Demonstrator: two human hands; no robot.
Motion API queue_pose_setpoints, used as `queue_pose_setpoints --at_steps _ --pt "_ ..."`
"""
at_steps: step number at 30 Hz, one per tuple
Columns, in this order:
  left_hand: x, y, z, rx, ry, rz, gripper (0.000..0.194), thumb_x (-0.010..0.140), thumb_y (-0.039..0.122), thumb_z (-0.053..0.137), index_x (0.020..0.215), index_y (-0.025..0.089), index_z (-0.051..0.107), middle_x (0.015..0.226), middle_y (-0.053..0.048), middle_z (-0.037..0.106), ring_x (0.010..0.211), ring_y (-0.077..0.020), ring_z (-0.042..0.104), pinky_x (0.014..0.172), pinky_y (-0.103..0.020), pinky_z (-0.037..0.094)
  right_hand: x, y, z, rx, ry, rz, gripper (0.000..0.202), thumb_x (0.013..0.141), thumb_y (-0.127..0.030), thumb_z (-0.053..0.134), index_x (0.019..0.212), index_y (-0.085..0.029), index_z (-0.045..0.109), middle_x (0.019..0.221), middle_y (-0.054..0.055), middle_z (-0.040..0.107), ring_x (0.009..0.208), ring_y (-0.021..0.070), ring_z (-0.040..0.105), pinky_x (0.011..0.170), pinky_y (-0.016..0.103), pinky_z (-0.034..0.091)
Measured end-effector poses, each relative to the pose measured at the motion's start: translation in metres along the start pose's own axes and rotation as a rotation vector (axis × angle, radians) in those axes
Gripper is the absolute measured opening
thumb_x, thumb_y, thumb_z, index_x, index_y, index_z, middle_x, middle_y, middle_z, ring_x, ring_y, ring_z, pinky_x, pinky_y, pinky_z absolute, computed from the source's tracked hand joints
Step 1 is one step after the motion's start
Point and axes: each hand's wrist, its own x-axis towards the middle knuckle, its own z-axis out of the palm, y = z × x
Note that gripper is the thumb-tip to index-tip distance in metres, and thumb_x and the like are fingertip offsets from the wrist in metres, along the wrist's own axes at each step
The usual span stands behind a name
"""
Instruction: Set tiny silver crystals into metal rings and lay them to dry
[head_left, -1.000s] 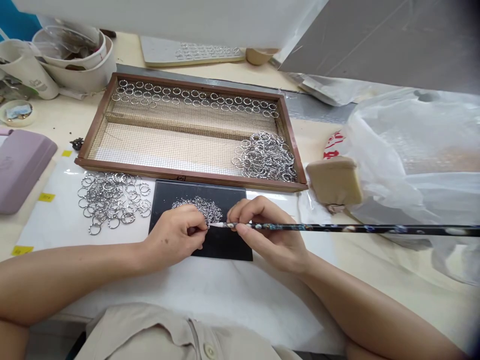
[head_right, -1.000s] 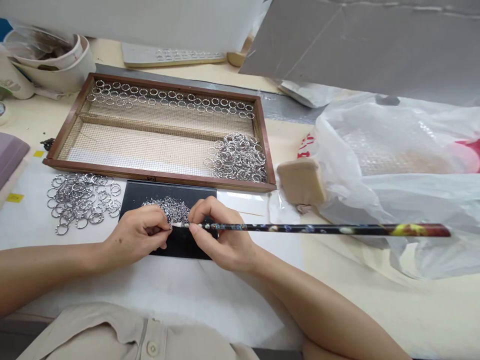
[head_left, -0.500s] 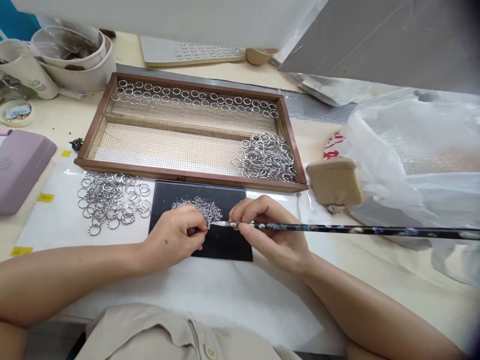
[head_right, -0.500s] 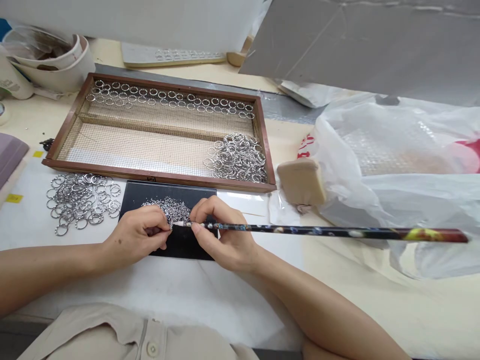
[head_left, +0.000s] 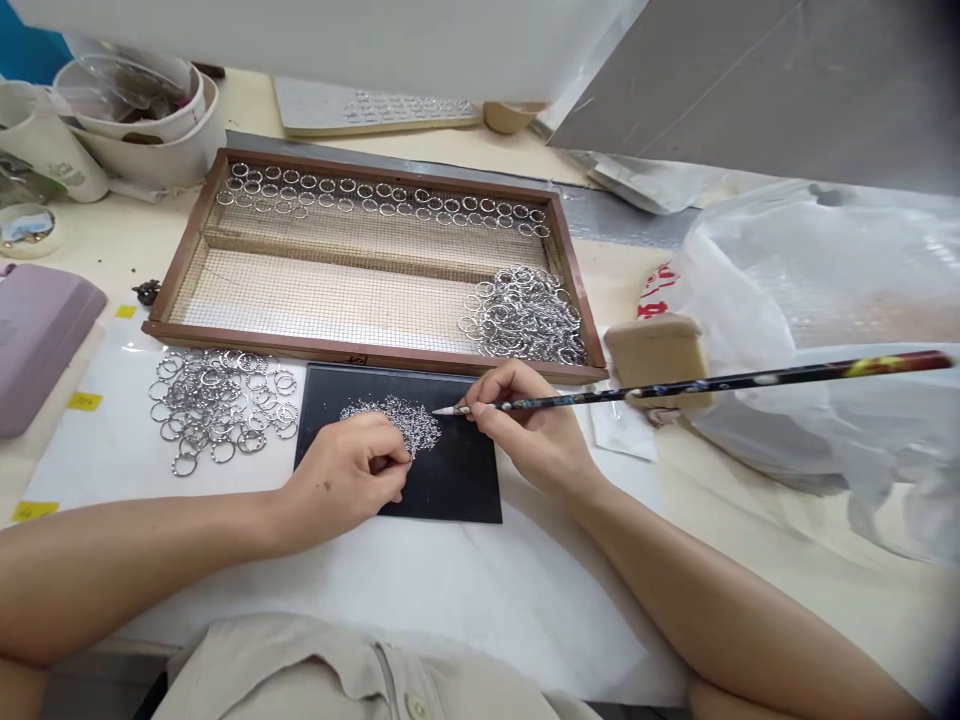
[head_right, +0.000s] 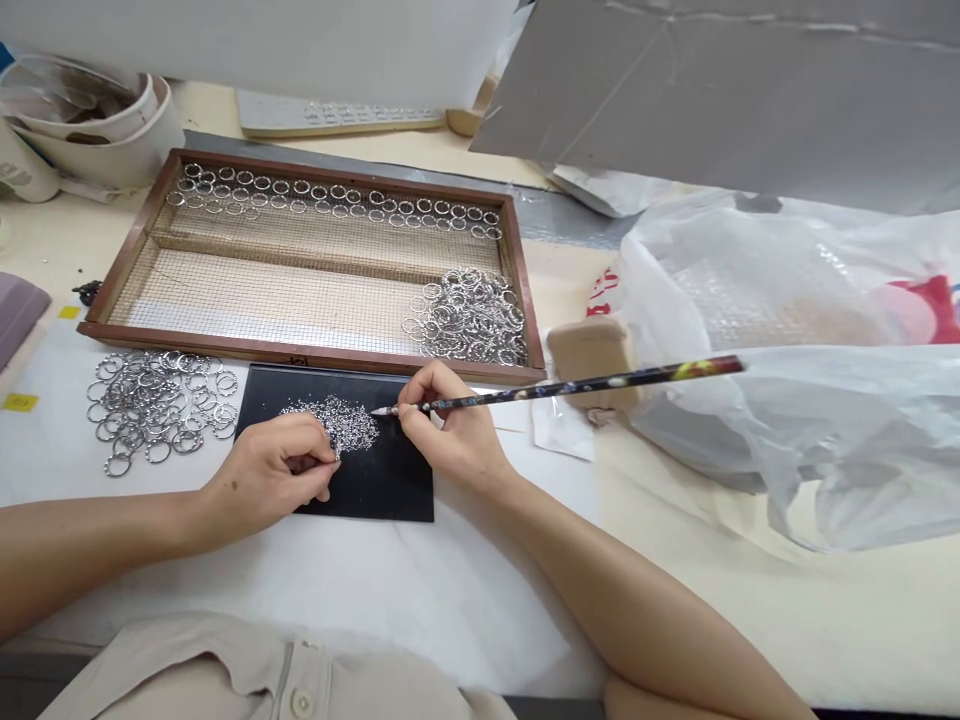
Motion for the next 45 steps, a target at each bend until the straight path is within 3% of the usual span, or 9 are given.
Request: queue_pose_setpoints --at_steps 45 --pt "-0.0008 0.0008 -0.0004 -0.013 0.008 0.001 0.017 0.073 0.002 0.053 0.061 0.013 0.053 0.066 0.002 0.05 0.058 -0.0039 0.052 0.045 -0.007 0.044 0.0003 0.0003 0.0006 -0.024 -0.016 0.01 0.013 0.077 -0.014 0.053 0.07 -0.021 0.045 0.068 -0.002 0.051 0.062 0.0119 0.046 0.058 0.028 0.035"
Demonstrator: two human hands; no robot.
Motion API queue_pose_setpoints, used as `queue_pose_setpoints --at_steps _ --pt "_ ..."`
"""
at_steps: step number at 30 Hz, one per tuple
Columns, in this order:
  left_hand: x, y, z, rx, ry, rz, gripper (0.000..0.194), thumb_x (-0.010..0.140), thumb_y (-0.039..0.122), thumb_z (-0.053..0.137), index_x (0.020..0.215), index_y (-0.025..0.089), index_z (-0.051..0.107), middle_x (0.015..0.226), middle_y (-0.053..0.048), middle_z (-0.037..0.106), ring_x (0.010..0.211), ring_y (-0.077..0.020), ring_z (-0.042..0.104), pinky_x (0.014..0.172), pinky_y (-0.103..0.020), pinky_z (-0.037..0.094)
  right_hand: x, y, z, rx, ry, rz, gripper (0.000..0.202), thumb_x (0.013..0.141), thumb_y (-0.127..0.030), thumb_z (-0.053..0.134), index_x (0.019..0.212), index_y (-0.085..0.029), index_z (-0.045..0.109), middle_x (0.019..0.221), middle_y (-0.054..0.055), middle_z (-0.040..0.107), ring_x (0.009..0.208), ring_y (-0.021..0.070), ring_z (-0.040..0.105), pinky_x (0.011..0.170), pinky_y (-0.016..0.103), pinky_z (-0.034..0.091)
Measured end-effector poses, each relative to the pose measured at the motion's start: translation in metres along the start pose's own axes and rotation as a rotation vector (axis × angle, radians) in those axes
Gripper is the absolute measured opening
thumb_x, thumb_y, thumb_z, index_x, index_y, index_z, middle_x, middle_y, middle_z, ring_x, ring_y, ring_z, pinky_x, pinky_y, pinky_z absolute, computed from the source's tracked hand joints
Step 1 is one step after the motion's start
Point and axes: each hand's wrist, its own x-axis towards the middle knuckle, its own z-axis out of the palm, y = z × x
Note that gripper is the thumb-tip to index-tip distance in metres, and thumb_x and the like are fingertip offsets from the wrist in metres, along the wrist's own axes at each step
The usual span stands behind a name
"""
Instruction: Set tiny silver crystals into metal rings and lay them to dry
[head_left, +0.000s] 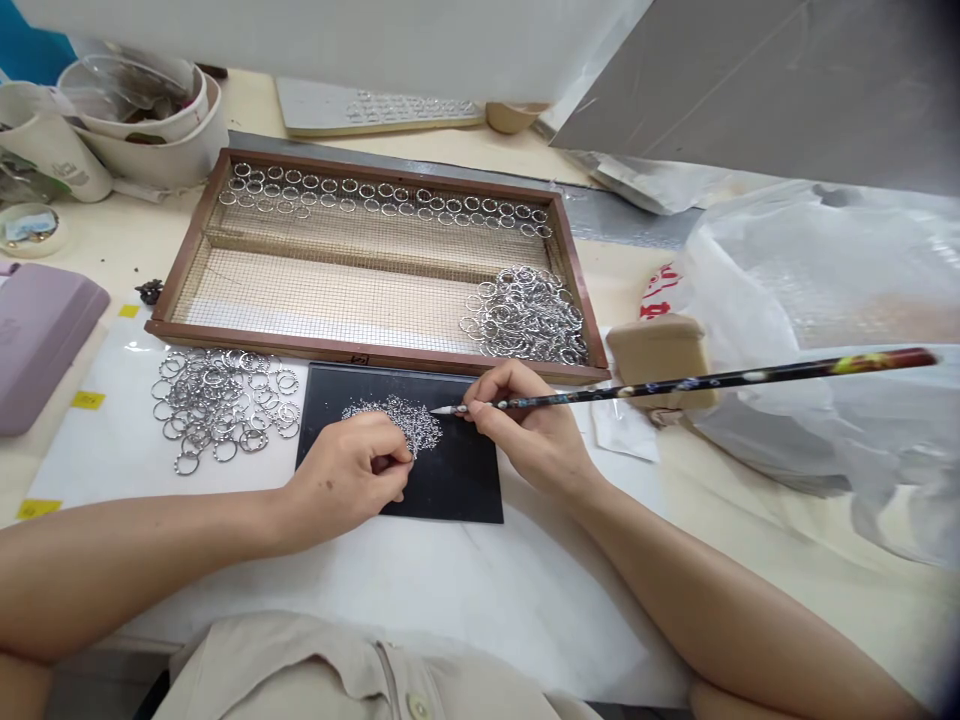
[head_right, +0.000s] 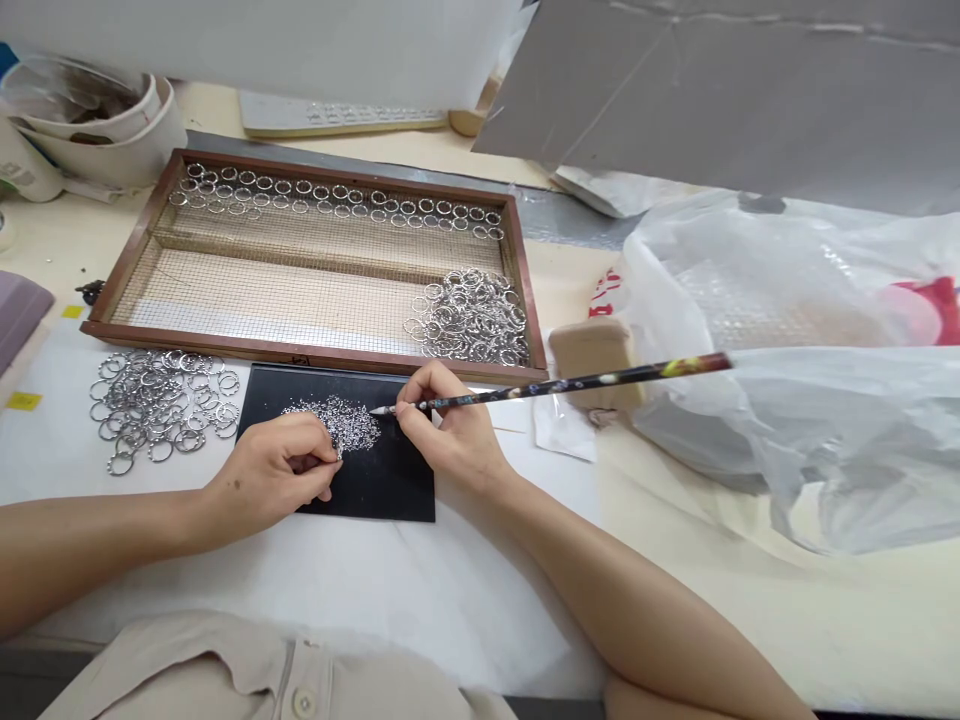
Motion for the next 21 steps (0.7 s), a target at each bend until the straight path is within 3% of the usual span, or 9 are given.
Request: queue_pose_setpoints --at_steps 7,15,21 --pt "0.0 0.0 0.0 0.005 -0.002 -0.009 0.016 0.074 0.003 0.053 0.061 0.013 0.054 0.067 0.001 0.05 0.058 -0.0044 0.053 0.044 -0.007 0.045 0.0 -0.002 0.0 0.022 0.003 -0.001 0.013 0.078 -0.014 0.054 0.07 -0.021 0.045 0.068 -0.002 0.052 0.062 0.0122 0.047 0.057 0.028 0.036" --pt "0.001 -0.001 0.0 0.032 -0.005 0.004 0.016 0.073 0.002 0.052 0.061 0.013 0.054 0.068 0.001 0.051 0.06 -0.0048 0.054 0.047 -0.009 0.044 -0.012 -0.011 -0.001 0.349 -0.085 0.013 0.011 0.083 -0.021 0.056 0.077 -0.023 0.046 0.07 -0.002 0.057 0.061 0.0133 0.058 0.048 0.026 0.04" --pt "0.002 0.0 -0.001 0.055 -0.005 0.023 0.017 0.073 0.002 0.051 0.061 0.014 0.055 0.066 0.001 0.051 0.061 -0.0062 0.053 0.048 -0.012 0.043 -0.019 -0.021 0.002 0.306 -0.123 -0.017 0.013 0.085 -0.026 0.055 0.076 -0.023 0.046 0.066 -0.001 0.058 0.054 0.0126 0.056 0.042 0.026 0.04"
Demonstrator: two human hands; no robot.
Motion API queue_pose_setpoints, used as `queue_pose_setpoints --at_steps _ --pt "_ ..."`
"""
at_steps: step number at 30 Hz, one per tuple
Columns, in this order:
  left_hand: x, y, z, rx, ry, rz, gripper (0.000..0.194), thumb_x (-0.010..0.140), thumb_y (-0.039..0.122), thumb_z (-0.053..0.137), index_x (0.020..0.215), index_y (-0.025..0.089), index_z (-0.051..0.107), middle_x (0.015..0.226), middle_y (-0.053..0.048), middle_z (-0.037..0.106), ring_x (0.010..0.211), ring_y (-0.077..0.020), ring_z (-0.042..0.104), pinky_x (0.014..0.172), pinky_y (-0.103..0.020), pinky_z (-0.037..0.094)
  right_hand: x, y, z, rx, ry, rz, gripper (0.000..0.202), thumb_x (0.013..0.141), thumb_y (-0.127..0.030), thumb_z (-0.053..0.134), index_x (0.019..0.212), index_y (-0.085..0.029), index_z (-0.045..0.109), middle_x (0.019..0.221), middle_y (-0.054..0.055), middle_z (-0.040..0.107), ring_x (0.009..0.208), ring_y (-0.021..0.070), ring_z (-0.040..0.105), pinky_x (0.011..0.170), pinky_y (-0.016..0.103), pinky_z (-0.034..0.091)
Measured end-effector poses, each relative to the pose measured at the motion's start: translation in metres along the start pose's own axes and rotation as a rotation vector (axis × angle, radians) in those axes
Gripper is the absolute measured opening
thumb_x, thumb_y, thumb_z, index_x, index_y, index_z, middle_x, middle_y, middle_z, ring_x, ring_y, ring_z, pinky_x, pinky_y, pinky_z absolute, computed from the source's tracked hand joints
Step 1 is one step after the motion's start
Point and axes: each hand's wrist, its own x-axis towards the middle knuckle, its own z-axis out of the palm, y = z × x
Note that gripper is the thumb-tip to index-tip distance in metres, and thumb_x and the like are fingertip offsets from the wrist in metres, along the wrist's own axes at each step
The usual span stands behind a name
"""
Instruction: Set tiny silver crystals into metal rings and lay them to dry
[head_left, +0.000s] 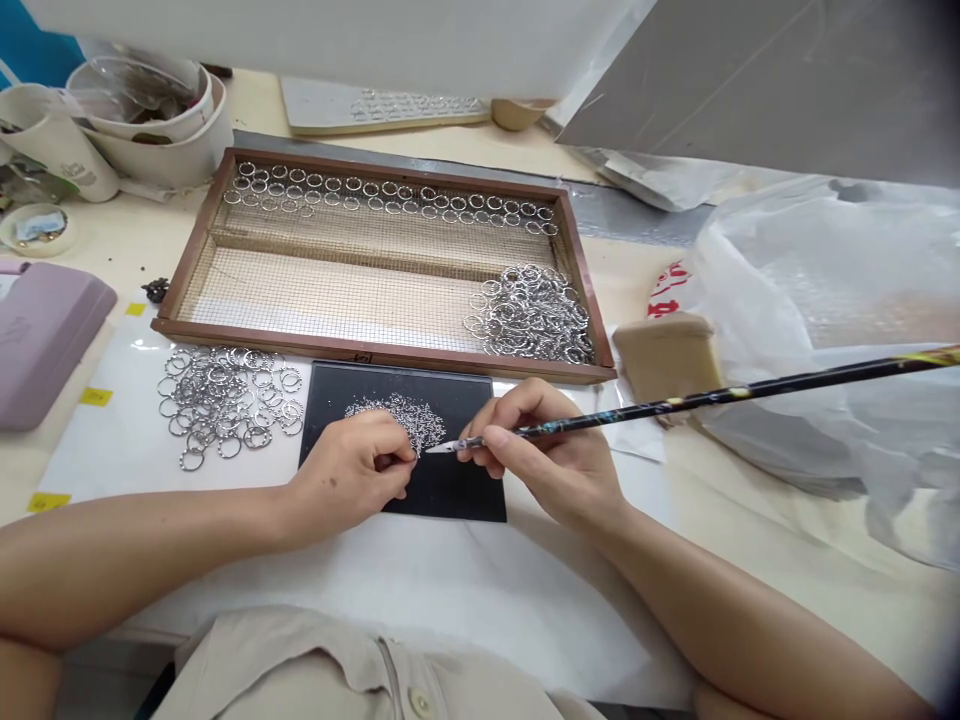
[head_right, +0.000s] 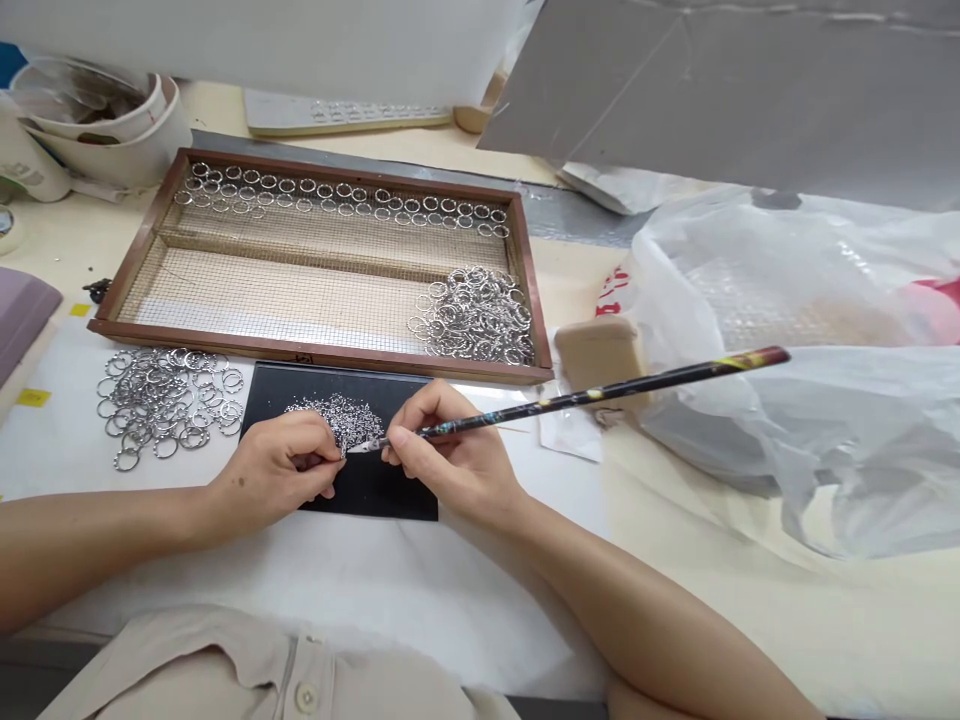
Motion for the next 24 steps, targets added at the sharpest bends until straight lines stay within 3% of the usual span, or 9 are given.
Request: queue_pose_setpoints --at_steps 24 --pt "-0.0001 -0.0002 -0.0002 0.005 -0.001 0.01 0.017 0.073 0.002 0.052 0.061 0.014 0.055 0.064 0.002 0.051 0.058 -0.0059 0.052 0.049 -0.013 0.042 -0.0004 0.002 0.0021 -0.134 -0.006 -0.059 0.013 0.086 -0.025 0.053 0.074 -0.023 0.047 0.065 0.0 0.058 0.051 0.0113 0.053 0.043 0.026 0.042"
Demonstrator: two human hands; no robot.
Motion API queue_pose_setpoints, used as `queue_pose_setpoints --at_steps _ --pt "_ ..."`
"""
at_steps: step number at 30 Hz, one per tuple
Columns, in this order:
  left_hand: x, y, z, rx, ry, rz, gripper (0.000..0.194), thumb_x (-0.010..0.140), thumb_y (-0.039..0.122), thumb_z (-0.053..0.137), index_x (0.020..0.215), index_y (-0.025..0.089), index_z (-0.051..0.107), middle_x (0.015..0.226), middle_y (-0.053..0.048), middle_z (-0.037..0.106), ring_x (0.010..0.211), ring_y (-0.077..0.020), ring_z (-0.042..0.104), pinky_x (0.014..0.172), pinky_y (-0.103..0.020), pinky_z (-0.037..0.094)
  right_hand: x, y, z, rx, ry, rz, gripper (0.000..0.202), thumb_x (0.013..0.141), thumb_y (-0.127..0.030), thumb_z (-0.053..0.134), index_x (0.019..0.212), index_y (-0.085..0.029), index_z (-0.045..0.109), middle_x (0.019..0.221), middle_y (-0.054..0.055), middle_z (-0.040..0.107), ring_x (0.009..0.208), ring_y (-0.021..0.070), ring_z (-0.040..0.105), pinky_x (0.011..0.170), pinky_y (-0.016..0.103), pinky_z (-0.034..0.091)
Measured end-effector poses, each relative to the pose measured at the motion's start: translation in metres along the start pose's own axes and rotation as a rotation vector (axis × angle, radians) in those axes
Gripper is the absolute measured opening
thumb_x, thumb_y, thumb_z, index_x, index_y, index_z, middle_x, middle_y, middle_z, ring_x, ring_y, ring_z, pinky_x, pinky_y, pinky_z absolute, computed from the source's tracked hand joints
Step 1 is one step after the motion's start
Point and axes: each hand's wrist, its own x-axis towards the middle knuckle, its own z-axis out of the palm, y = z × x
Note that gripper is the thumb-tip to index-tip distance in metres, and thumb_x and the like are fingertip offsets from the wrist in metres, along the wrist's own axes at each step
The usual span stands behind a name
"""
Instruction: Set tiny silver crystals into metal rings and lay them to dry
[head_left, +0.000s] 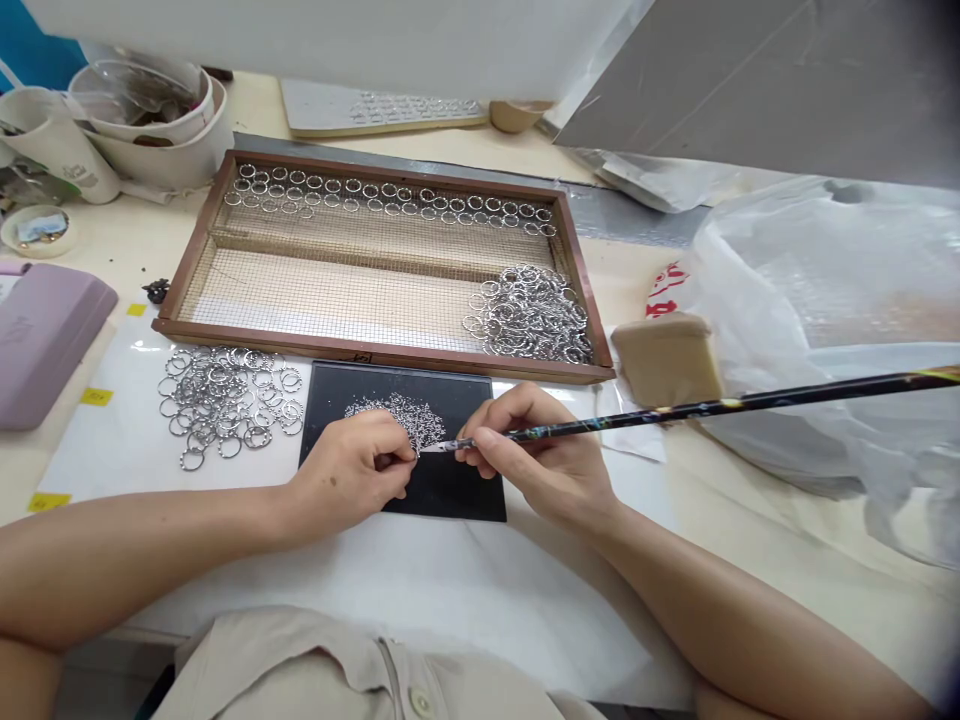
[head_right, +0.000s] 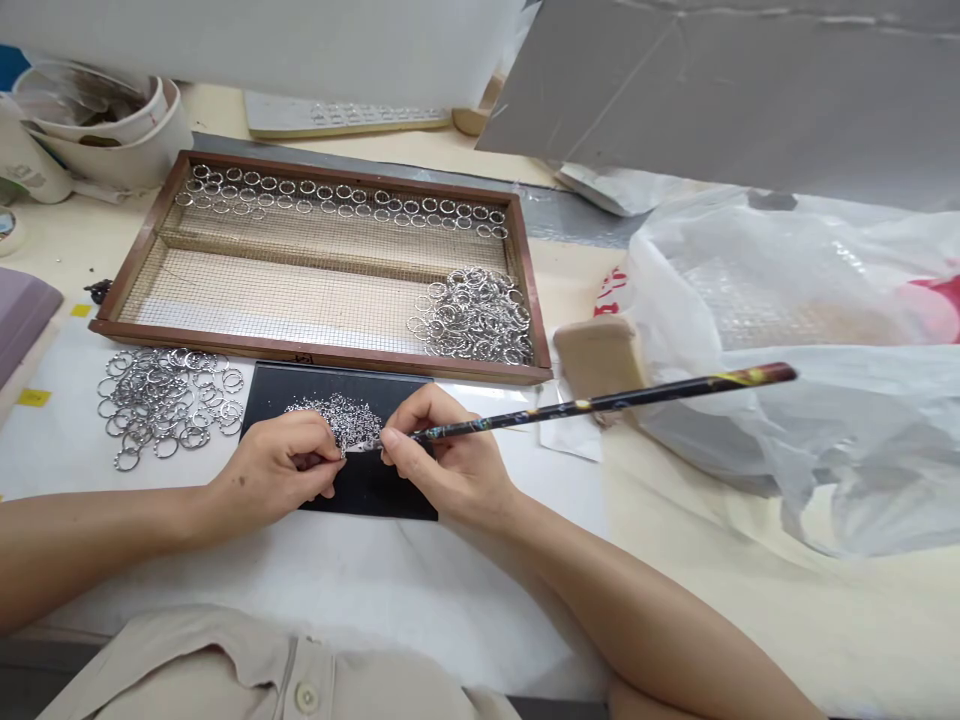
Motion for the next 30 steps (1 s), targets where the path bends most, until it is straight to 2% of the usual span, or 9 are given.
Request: queue_pose_setpoints --at_steps 12,16,20,25,30 --pt "0.001 0.002 0.0 -0.002 -0.006 -0.011 0.018 0.073 0.002 0.052 0.061 0.014 0.054 0.063 0.002 0.051 0.058 -0.0058 0.052 0.048 -0.013 0.042 0.0 0.0 -0.001 0.008 0.012 0.013 0.014 0.085 -0.027 0.054 0.074 -0.023 0.047 0.065 0.0 0.058 0.051 0.0118 0.052 0.044 0.027 0.041" --pt "0.0 0.001 0.0 -0.008 -0.008 -0.016 0.017 0.075 0.004 0.052 0.061 0.014 0.054 0.066 0.001 0.052 0.059 -0.0062 0.053 0.048 -0.013 0.043 0.004 0.002 -0.005 -0.019 0.098 0.063 0.018 0.084 -0.032 0.056 0.071 -0.023 0.047 0.062 -0.001 0.057 0.051 0.0123 0.053 0.044 0.027 0.041" --pt "-0.001 0.0 0.0 -0.04 -0.005 -0.025 0.016 0.075 0.005 0.052 0.062 0.014 0.054 0.067 0.001 0.052 0.058 -0.0057 0.053 0.045 -0.011 0.045 0.012 0.007 -0.01 -0.11 0.186 0.118 0.017 0.081 -0.026 0.057 0.069 -0.022 0.047 0.064 -0.001 0.054 0.06 0.014 0.057 0.05 0.028 0.045" --pt "-0.001 0.0 0.001 -0.05 0.001 -0.024 0.017 0.074 0.003 0.052 0.062 0.014 0.054 0.066 0.001 0.052 0.058 -0.0052 0.055 0.046 -0.009 0.046 0.016 0.013 -0.012 -0.22 0.181 0.112 0.015 0.076 -0.017 0.055 0.068 -0.022 0.044 0.065 -0.002 0.05 0.059 0.0118 0.05 0.053 0.027 0.041" --pt "-0.001 0.001 0.0 -0.06 -0.001 -0.036 0.016 0.074 0.003 0.052 0.062 0.013 0.054 0.066 0.001 0.052 0.058 -0.0053 0.055 0.045 -0.009 0.046 0.016 0.014 -0.012 -0.241 0.16 0.105 0.016 0.076 -0.015 0.054 0.067 -0.021 0.043 0.064 -0.003 0.049 0.059 0.0115 0.047 0.054 0.027 0.038"
